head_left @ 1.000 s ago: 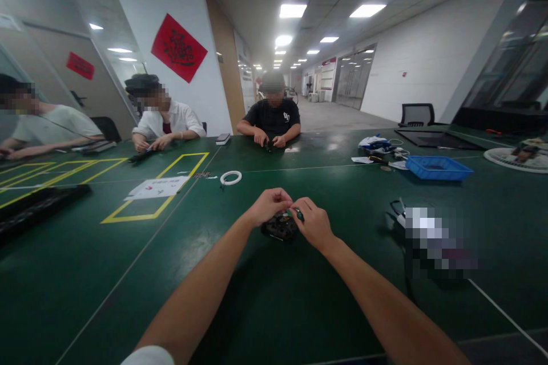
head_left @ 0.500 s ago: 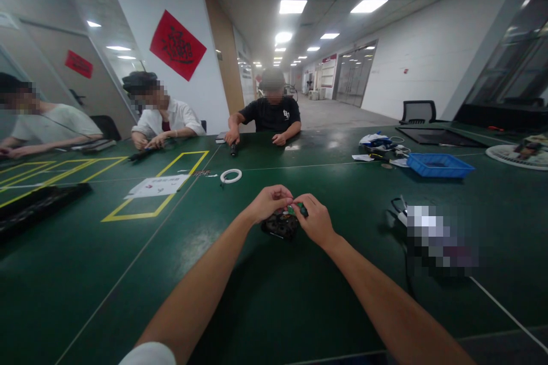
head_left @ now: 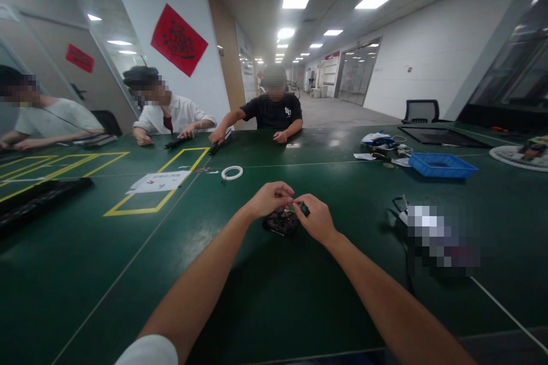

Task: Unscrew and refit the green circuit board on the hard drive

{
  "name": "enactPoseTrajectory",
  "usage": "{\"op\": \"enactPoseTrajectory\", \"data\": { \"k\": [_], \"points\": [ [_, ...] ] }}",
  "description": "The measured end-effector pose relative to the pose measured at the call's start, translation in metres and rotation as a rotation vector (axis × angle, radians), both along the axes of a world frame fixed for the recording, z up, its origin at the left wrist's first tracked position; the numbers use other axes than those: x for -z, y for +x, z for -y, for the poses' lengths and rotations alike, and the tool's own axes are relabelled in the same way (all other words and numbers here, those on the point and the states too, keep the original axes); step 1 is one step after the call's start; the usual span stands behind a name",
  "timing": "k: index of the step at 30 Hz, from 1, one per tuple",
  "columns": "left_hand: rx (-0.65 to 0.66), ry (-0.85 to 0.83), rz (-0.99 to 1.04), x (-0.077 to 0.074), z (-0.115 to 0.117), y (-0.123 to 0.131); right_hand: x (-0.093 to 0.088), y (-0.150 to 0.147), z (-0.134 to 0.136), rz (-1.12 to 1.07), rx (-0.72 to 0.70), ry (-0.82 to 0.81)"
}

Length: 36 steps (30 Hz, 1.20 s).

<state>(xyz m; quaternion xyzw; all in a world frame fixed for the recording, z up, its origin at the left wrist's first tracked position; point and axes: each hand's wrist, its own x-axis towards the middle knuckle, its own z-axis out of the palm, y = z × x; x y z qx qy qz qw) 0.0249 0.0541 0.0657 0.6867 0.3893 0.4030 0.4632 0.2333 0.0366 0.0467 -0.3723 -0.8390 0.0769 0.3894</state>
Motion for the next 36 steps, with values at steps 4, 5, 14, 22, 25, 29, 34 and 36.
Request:
{"op": "enactPoseTrajectory", "data": {
  "k": [4,5,14,22,25,29,34,36],
  "points": [
    [0.003,-0.010,-0.024,-0.002,0.002,0.002,0.000,0.001,0.000,-0.006,0.002,0.003],
    [0.006,-0.005,-0.033,-0.002,0.002,0.002,0.000,0.001,0.000,-0.007,0.002,0.005],
    [0.007,-0.012,-0.080,-0.003,0.000,0.003,0.003,0.002,-0.003,0.025,0.007,0.005],
    [-0.120,0.057,-0.166,-0.001,-0.003,-0.001,0.001,0.005,-0.005,0.041,0.054,0.010],
    [-0.394,0.169,-0.331,0.000,-0.010,-0.012,0.000,0.012,-0.011,0.030,0.135,0.007],
    [-0.601,0.216,-0.528,0.009,-0.010,-0.010,0.002,0.021,-0.021,0.064,0.247,-0.015],
    [-0.612,0.258,-0.701,0.030,0.015,0.026,0.007,0.027,-0.027,0.126,0.339,-0.036],
    [-0.603,0.259,-0.734,0.038,0.028,0.035,0.009,0.027,-0.028,0.164,0.355,-0.054]
  ]
}}
